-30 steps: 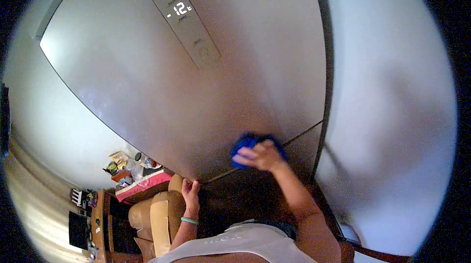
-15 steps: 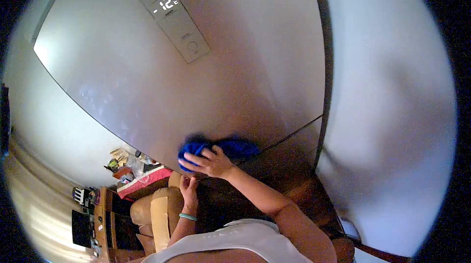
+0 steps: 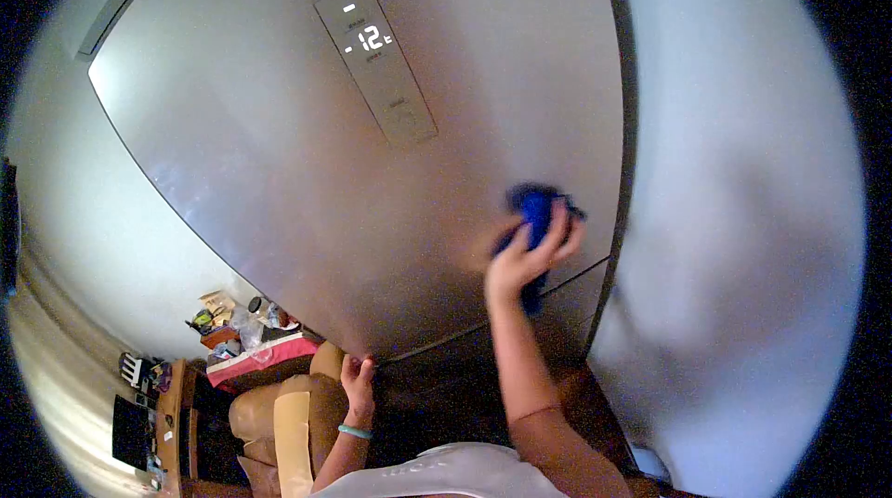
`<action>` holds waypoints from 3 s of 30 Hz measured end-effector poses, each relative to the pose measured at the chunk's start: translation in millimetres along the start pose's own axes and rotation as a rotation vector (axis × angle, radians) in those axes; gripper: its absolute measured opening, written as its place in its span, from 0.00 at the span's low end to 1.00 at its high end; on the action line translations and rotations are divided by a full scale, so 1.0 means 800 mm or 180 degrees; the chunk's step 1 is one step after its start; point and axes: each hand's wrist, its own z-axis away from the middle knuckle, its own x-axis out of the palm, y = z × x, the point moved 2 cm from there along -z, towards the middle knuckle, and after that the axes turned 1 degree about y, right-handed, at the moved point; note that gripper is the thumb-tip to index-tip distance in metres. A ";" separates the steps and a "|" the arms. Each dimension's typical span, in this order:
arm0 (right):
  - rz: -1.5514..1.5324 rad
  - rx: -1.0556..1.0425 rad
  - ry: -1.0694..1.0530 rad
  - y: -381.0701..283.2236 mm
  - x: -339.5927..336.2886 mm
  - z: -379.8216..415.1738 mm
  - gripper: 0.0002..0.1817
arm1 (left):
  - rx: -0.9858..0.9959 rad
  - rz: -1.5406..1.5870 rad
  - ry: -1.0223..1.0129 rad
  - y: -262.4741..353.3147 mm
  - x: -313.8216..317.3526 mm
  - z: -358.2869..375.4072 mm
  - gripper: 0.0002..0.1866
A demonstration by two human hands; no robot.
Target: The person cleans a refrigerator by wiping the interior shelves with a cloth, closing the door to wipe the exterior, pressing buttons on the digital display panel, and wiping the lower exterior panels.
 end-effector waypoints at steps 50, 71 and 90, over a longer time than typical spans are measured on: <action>-0.0962 -0.4257 -0.2817 -0.079 -0.019 0.211 0.21 | 0.0280 0.0276 -0.0066 -0.020 -0.009 -0.009 0.08; -0.0142 -0.3134 -0.2677 -0.091 -0.018 0.172 0.26 | 0.0158 0.0196 -0.0161 -0.023 -0.016 -0.011 0.10; 0.0295 -0.0541 -0.0098 0.069 -0.028 -0.041 0.31 | 0.4361 -0.4121 0.0521 0.371 0.235 -0.027 0.28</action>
